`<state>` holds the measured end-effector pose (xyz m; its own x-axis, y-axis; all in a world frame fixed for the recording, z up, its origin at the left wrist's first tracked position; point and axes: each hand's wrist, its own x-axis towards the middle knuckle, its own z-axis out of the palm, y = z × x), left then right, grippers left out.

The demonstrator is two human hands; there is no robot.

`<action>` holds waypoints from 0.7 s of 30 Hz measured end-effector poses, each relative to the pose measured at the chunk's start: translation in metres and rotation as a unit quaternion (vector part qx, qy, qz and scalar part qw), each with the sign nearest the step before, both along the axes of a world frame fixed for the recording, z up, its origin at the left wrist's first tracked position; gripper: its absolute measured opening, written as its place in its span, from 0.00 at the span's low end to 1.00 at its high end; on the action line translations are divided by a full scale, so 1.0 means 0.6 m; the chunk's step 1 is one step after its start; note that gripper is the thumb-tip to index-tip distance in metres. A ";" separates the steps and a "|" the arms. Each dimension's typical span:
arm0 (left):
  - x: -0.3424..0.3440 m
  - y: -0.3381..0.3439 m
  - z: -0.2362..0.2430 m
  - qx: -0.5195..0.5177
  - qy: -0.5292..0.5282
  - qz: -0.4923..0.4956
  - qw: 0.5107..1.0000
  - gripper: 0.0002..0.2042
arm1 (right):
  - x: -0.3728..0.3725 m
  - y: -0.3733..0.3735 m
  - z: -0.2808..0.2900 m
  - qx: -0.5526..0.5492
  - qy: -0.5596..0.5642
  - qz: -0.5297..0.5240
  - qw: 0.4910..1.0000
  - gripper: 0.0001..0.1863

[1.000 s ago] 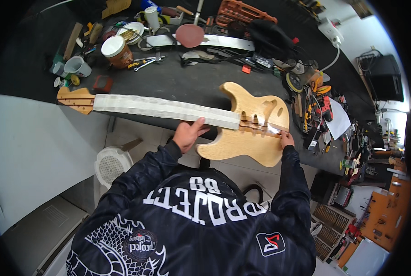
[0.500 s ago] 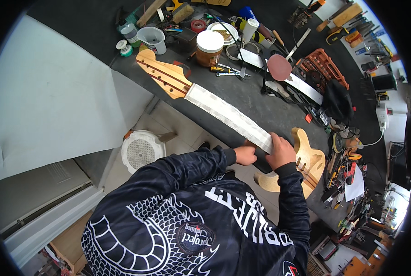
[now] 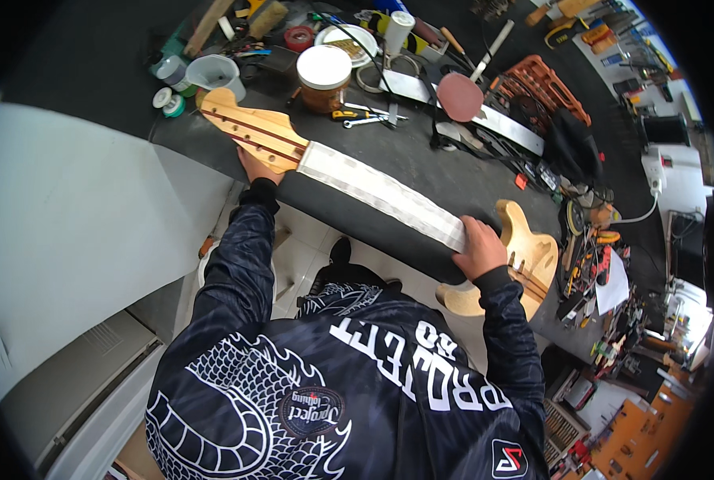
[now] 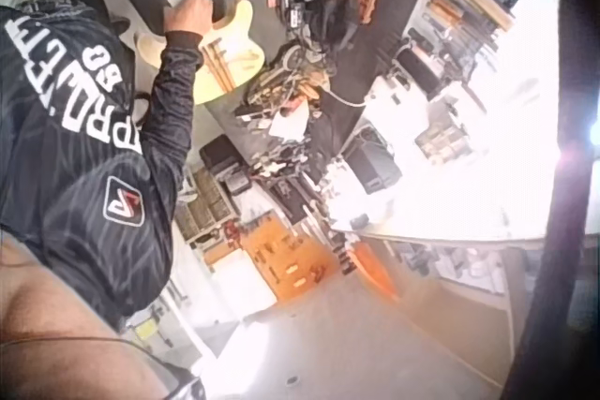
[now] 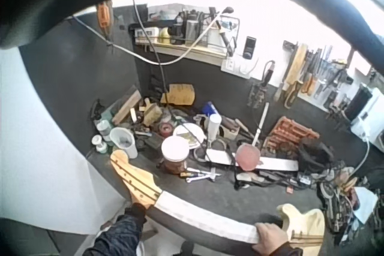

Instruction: The person picks up a wooden guitar body with a taped neck and uses a sanding block to smooth the edges of the body. They focus on the contours where the neck meets the body and the lower curves of the instrument.

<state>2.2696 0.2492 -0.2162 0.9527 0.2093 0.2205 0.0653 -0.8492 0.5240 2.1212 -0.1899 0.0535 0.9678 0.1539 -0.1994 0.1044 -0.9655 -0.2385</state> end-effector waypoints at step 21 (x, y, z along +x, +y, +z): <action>-0.151 -0.286 0.166 0.047 0.059 0.040 0.996 0.41 | 0.023 0.015 -0.165 -0.040 0.013 -0.063 0.997 0.18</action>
